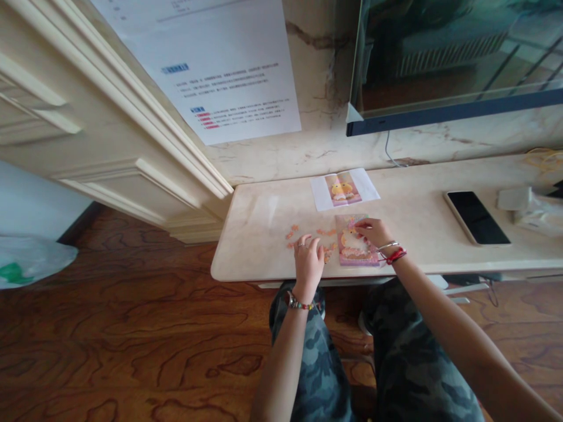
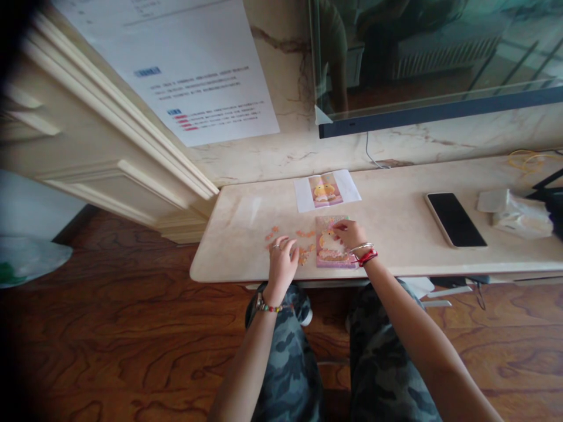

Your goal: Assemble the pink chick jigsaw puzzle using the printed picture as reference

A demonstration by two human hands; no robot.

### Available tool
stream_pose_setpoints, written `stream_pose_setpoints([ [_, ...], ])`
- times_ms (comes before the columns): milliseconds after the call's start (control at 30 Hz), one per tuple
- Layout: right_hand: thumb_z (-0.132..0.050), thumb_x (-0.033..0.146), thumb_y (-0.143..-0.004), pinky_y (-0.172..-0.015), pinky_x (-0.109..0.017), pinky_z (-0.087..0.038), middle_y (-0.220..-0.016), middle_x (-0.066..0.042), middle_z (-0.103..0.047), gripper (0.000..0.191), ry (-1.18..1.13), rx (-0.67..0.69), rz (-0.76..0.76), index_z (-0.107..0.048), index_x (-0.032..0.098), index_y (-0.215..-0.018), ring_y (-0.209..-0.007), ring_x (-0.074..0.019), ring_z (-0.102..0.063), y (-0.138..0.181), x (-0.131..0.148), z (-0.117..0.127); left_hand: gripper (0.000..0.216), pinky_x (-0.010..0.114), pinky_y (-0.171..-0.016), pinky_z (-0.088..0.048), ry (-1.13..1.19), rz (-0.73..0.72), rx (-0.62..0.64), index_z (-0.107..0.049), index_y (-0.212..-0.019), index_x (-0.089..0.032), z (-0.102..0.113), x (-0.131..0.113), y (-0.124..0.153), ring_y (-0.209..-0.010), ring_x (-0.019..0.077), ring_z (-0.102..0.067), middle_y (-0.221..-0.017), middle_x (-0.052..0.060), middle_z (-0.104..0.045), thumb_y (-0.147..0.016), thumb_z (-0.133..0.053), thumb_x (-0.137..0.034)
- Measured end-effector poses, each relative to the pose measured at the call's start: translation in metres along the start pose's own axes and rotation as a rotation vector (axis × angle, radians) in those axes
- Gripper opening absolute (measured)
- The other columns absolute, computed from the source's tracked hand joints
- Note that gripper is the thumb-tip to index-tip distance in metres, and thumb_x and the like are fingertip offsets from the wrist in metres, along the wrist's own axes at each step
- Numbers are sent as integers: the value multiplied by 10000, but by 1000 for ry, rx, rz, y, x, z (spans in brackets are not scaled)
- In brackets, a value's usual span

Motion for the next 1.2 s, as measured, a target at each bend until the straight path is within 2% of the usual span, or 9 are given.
stream_pose_setpoints([
  [100, -490, 214, -678, -419, -202, -417, -533, -10, -614, 212, -30, -29, -6, -629, 135, -818, -428, -99, -526, -5, -9, 12, 211, 394, -889, -368, -3, 0, 3, -565, -945, -164, 1, 1, -1, -981, 216, -452, -1004, 111, -485, -753, -480, -172],
  [367, -535, 231, -658, -547, -215, -446, -581, -9, -642, 172, 194, -48, 84, -659, 150, -746, -542, -115, -576, -13, -19, 32, 204, 389, -888, -377, -2, -24, 26, -558, -940, -163, 3, -8, -4, -976, 208, -466, -993, 104, -499, -754, -473, -158],
  [500, -524, 236, -672, -518, -205, -431, -576, -10, -638, 181, 210, 26, 131, -658, 138, -743, -525, -109, -565, -14, -13, 26, 209, 377, -885, -380, -5, -42, 28, -559, -944, -166, 1, -13, -4, -979, 207, -460, -1008, 103, -500, -752, -478, -156],
  [633, -530, 233, -670, -512, -197, -409, -622, -20, -649, 179, 295, 68, 178, -665, 139, -741, -557, -112, -565, -14, 8, 15, 210, 378, -892, -374, -18, -45, 47, -562, -938, -156, -4, -15, -6, -994, 215, -447, -1017, 108, -502, -741, -489, -148],
  [833, -535, 235, -673, -507, -190, -395, -594, -16, -644, 178, 365, 84, 144, -668, 136, -737, -525, -101, -552, -18, 30, -1, 222, 367, -896, -372, -3, -90, 84, -555, -950, -167, -6, -23, -13, -998, 208, -438, -1038, 87, -507, -746, -478, -129],
  [933, -537, 233, -671, -514, -190, -400, -623, -22, -652, 177, 360, 67, 145, -668, 136, -737, -547, -105, -559, -18, 25, 2, 227, 366, -890, -377, -1, -101, 92, -551, -956, -175, -6, -25, -15, -995, 205, -436, -1036, 81, -509, -748, -475, -125],
  [1200, -533, 189, -652, -537, -206, -428, -626, -17, -642, 190, 285, 76, 133, -666, 129, -774, -567, -113, -557, -22, -15, 25, 203, 375, -878, -379, 23, -134, 108, -551, -925, -180, -16, -33, -11, -998, 199, -439, -1035, 86, -508, -755, -459, -119],
])
Point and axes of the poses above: each hand's wrist, its own y-axis away from the middle knuckle, its own z-axis out of the back of the hand, x = y × z, the point moved 6 cm from there along -y, towards the middle knuckle
